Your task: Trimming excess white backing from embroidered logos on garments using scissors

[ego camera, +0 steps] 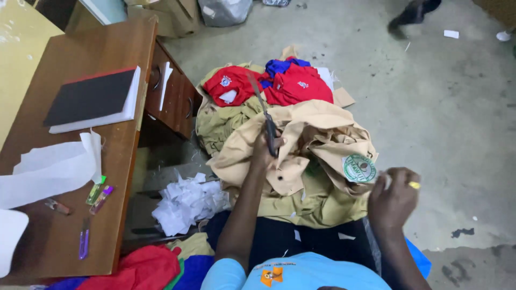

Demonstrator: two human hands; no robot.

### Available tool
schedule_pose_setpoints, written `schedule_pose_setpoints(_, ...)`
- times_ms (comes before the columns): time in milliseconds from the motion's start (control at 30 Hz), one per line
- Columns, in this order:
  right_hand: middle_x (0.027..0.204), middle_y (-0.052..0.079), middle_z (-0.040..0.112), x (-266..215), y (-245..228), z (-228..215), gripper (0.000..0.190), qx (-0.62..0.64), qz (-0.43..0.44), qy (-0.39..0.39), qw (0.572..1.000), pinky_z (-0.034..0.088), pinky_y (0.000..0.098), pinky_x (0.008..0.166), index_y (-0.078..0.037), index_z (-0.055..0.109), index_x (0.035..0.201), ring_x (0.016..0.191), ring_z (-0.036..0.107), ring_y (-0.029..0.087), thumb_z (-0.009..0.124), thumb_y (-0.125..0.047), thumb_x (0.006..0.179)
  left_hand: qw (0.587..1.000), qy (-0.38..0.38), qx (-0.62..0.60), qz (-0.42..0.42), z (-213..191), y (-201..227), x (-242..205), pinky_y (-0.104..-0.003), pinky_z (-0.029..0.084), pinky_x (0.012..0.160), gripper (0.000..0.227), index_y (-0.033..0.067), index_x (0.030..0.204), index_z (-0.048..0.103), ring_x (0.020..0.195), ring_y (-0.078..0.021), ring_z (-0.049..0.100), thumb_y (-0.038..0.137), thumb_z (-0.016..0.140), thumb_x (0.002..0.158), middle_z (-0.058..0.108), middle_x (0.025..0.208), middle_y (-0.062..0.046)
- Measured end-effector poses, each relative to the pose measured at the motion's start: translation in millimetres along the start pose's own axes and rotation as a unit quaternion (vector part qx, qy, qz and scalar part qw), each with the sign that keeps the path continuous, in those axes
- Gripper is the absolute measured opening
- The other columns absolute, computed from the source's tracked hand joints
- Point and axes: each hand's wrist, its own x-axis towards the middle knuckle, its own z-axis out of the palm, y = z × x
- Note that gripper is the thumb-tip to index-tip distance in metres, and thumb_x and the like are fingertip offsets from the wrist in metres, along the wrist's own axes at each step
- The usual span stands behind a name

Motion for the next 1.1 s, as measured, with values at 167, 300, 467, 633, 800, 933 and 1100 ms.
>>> schedule_pose_setpoints(167, 0.095, 0.032, 0.072, 3.2, -111.9, 14.8, 0.027, 0.260, -0.094, -0.331, 0.902, 0.055, 0.0617, 0.082, -0.001, 0.074, 0.112, 0.096, 0.067, 0.058, 0.056, -0.020, 0.103, 0.978, -0.167, -0.064, -0.107, 27.1, 73.1, -93.9, -0.027, 0.053, 0.056, 0.032, 0.0012, 0.105, 0.070, 0.064, -0.0194, 0.066, 0.001, 0.083, 0.076, 0.062, 0.076, -0.012)
schedule_pose_setpoints(300, 0.093, 0.041, 0.071, 13.3, -87.5, 60.7, 0.023, 0.215, -0.216, -0.355, 0.884, 0.055, 0.0665, 0.080, 0.009, 0.071, 0.110, 0.091, 0.066, 0.061, 0.058, -0.005, 0.096, 0.970, -0.216, -0.097, -0.056, 36.4, 128.8, -155.5, -0.027, 0.056, 0.064, 0.029, -0.0026, 0.107, 0.065, 0.071, -0.0188, 0.066, 0.001, 0.082, 0.084, 0.064, 0.087, -0.016)
schedule_pose_setpoints(467, 0.093, 0.031, 0.073, 31.2, -91.8, 66.6, 0.023, 0.180, -0.261, -0.412, 0.854, 0.056, 0.0617, 0.079, -0.002, 0.070, 0.113, 0.091, 0.069, 0.054, 0.058, -0.007, 0.094, 0.977, -0.167, -0.126, -0.049, 36.9, 195.9, -205.9, -0.022, 0.055, 0.056, 0.028, -0.0010, 0.103, 0.062, 0.065, -0.0163, 0.067, 0.003, 0.082, 0.082, 0.063, 0.079, -0.012)
schedule_pose_setpoints(633, 0.092, 0.022, 0.076, 58.3, -84.7, 53.2, 0.027, 0.121, -0.291, -0.458, 0.831, 0.058, 0.0568, 0.079, -0.013, 0.068, 0.117, 0.092, 0.073, 0.046, 0.059, -0.009, 0.092, 0.969, -0.194, -0.147, -0.040, 23.5, 140.6, -202.9, -0.026, 0.056, 0.055, 0.032, -0.0024, 0.103, 0.060, 0.064, -0.0203, 0.067, 0.004, 0.083, 0.082, 0.062, 0.078, -0.014)
schedule_pose_setpoints(800, 0.092, 0.013, 0.078, 75.0, -90.3, 37.2, 0.034, 0.075, -0.331, -0.506, 0.793, 0.059, 0.0520, 0.079, -0.024, 0.067, 0.120, 0.092, 0.076, 0.039, 0.059, -0.011, 0.090, 0.975, -0.130, -0.053, 0.172, -17.9, 168.3, -175.0, -0.030, 0.058, 0.082, 0.030, 0.0044, 0.091, 0.062, 0.090, -0.0212, 0.067, 0.014, 0.087, 0.077, 0.066, 0.094, -0.012)
schedule_pose_setpoints(933, 0.092, 0.005, 0.080, 94.2, -90.1, 12.8, 0.041, 0.027, -0.383, -0.553, 0.740, 0.061, 0.0481, 0.078, -0.032, 0.066, 0.123, 0.093, 0.079, 0.033, 0.059, -0.012, 0.088, 0.954, -0.015, 0.128, 0.270, -101.4, 203.0, -111.1, -0.037, 0.050, 0.095, 0.024, 0.0020, 0.097, 0.064, 0.100, -0.0274, 0.062, 0.011, 0.082, 0.085, 0.063, 0.101, -0.014)
schedule_pose_setpoints(1100, 0.073, 0.009, 0.062, 105.7, -108.9, -143.1, 0.049, 0.066, -0.477, -0.563, 0.672, 0.046, 0.0495, 0.056, -0.013, 0.060, 0.116, 0.061, 0.065, 0.033, 0.051, 0.010, 0.074, 0.782, 0.115, 0.485, 0.375, -95.3, 274.4, -41.1, -0.042, 0.042, 0.069, 0.032, 0.0090, 0.089, 0.055, 0.078, -0.0220, 0.056, 0.022, 0.083, 0.097, 0.062, 0.086, -0.009)
